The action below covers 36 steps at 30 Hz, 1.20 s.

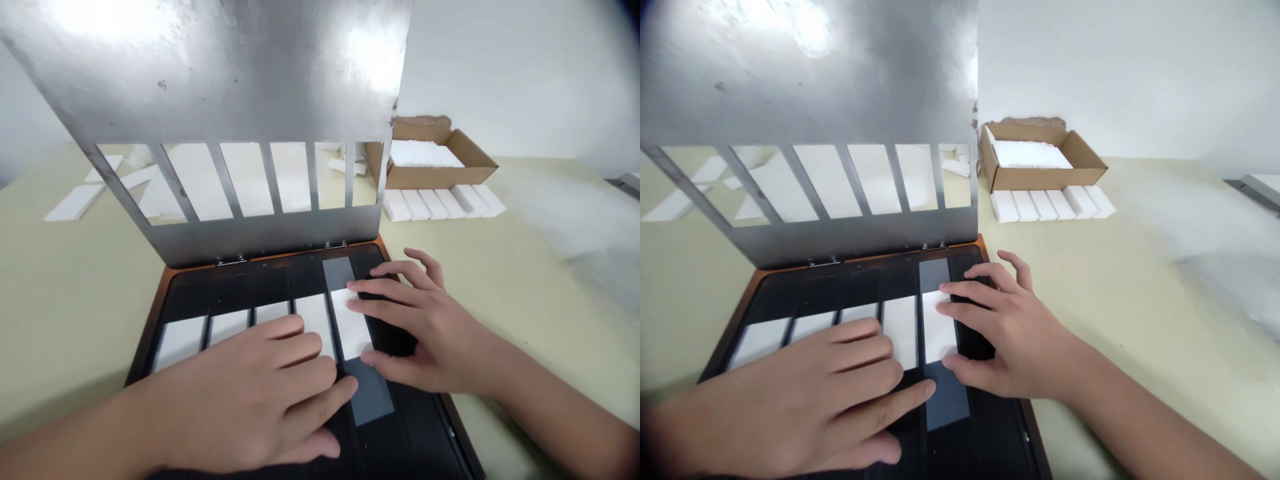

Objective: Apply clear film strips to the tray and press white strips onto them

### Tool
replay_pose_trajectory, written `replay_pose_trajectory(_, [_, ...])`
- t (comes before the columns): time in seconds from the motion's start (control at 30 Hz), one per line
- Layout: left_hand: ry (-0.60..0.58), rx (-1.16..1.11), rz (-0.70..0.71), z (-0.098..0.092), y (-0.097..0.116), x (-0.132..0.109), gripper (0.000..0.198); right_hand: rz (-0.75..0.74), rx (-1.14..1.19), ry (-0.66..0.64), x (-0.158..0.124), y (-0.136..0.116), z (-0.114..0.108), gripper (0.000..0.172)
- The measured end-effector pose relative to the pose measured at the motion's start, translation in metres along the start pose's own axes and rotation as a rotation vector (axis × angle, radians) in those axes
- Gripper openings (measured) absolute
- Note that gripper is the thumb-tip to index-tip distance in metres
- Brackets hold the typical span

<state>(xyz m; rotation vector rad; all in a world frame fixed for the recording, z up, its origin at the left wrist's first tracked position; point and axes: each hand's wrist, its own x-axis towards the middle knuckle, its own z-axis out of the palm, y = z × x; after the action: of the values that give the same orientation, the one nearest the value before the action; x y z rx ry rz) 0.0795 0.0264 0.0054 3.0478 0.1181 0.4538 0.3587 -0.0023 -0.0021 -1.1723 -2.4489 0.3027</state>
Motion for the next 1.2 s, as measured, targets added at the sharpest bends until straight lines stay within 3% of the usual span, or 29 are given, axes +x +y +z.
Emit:
replay_pose_trajectory(0.63, [0.008, 0.003, 0.004, 0.0, 0.0, 0.0, 0.036, -0.016, -0.033, -0.01, 0.0, -0.001, -0.001, 0.045])
replay_pose_trajectory(0.9, [0.057, 0.1, 0.067, -0.005, 0.003, -0.001, 0.04, -0.077, -0.111, -0.044, 0.0, -0.005, -0.005, 0.048])
replay_pose_trajectory(1.13, [-0.016, 0.072, 0.046, -0.001, 0.007, 0.002, 0.044, -0.113, -0.155, -0.087, 0.001, -0.01, -0.009, 0.042])
replay_pose_trajectory(1.2, [-0.015, 0.081, 0.035, 0.0, 0.006, 0.001, 0.044, -0.12, -0.124, -0.087, 0.001, -0.009, -0.009, 0.05])
